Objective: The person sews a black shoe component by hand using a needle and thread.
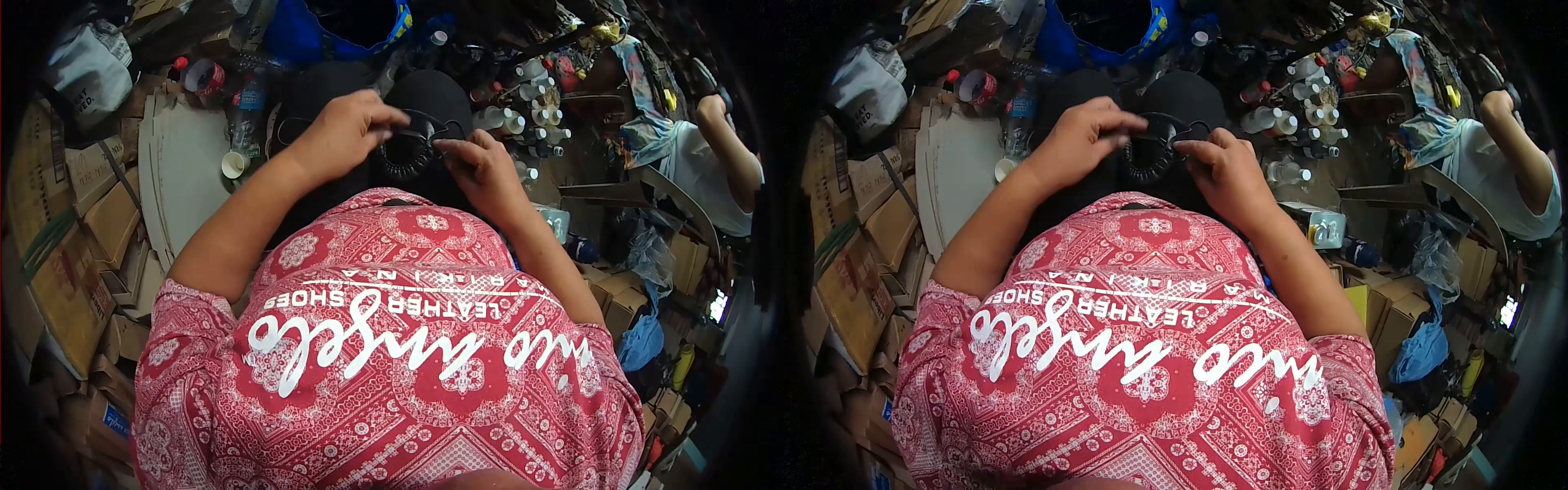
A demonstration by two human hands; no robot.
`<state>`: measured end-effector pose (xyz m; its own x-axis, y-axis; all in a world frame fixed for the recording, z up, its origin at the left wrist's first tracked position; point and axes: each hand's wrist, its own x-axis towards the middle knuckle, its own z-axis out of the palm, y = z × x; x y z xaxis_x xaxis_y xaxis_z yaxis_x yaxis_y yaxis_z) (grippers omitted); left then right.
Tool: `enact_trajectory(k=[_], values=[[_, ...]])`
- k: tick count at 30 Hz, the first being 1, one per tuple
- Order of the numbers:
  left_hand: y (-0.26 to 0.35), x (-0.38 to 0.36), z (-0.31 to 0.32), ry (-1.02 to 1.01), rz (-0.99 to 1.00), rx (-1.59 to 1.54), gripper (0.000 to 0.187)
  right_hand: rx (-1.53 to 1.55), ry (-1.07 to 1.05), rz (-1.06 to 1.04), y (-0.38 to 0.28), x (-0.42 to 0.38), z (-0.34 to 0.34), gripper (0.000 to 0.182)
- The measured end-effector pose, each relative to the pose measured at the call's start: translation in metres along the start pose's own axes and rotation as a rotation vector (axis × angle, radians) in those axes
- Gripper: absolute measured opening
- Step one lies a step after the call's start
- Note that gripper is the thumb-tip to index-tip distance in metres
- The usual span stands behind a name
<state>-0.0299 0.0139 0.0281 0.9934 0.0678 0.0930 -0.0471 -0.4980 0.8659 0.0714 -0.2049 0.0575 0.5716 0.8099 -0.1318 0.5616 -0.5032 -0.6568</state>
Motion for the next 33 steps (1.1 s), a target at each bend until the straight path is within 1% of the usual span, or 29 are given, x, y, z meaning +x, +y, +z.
enact_trajectory(k=[1,2,3,4,6,7,8,9,10,11,13,17,20,23,28,33], values=[[0.0,-0.003,0.002,-0.002,0.001,0.001,0.028,-0.118,0.045,-0.099,0.001,-0.002,0.003,0.025],[-0.003,-0.006,0.005,0.02,0.048,0.12,0.024,-0.236,0.09,-0.198,0.002,-0.004,0.005,0.029],[-0.005,-0.009,0.008,0.043,0.094,0.237,0.019,-0.235,0.091,-0.196,0.004,-0.005,0.007,0.029],[-0.006,-0.01,0.012,0.072,0.098,0.276,0.014,-0.207,0.078,-0.185,0.006,-0.006,0.008,0.031],[-0.005,-0.01,0.015,0.105,0.106,0.316,0.015,-0.182,0.07,-0.174,0.008,-0.007,0.009,0.034],[-0.004,-0.01,0.016,0.137,0.112,0.354,0.015,-0.142,0.048,-0.131,0.009,-0.007,0.009,0.034],[-0.004,-0.009,0.016,0.136,0.116,0.354,0.015,-0.102,0.026,-0.088,0.009,-0.007,0.008,0.033],[-0.004,-0.008,0.015,0.118,0.101,0.262,0.015,-0.102,0.03,-0.088,0.009,-0.007,0.007,0.033],[-0.004,-0.007,0.014,0.102,0.085,0.169,0.015,0.007,-0.007,-0.005,0.009,-0.006,0.005,0.032],[-0.006,-0.006,0.014,0.101,0.087,0.17,0.015,0.118,-0.046,0.079,0.009,-0.006,0.003,0.031],[-0.01,-0.004,0.013,0.019,0.036,-0.076,0.018,0.168,-0.076,0.092,0.014,-0.002,-0.002,0.03],[-0.012,0.001,0.011,0.028,0.02,-0.037,0.021,0.247,-0.131,0.093,0.022,0.006,-0.006,0.029],[-0.014,0.005,0.014,0.013,0.025,0.017,0.022,0.295,-0.15,0.063,0.029,0.014,-0.005,0.028],[-0.017,0.006,0.015,0.013,0.052,0.06,0.023,0.338,-0.179,0.076,0.035,0.018,-0.004,0.028],[-0.018,0.007,0.015,0.015,0.099,0.098,0.023,0.332,-0.2,0.085,0.037,0.022,-0.006,0.028],[-0.019,0.007,0.016,0.008,0.094,0.114,0.022,0.349,-0.224,0.086,0.041,0.024,-0.006,0.028]])
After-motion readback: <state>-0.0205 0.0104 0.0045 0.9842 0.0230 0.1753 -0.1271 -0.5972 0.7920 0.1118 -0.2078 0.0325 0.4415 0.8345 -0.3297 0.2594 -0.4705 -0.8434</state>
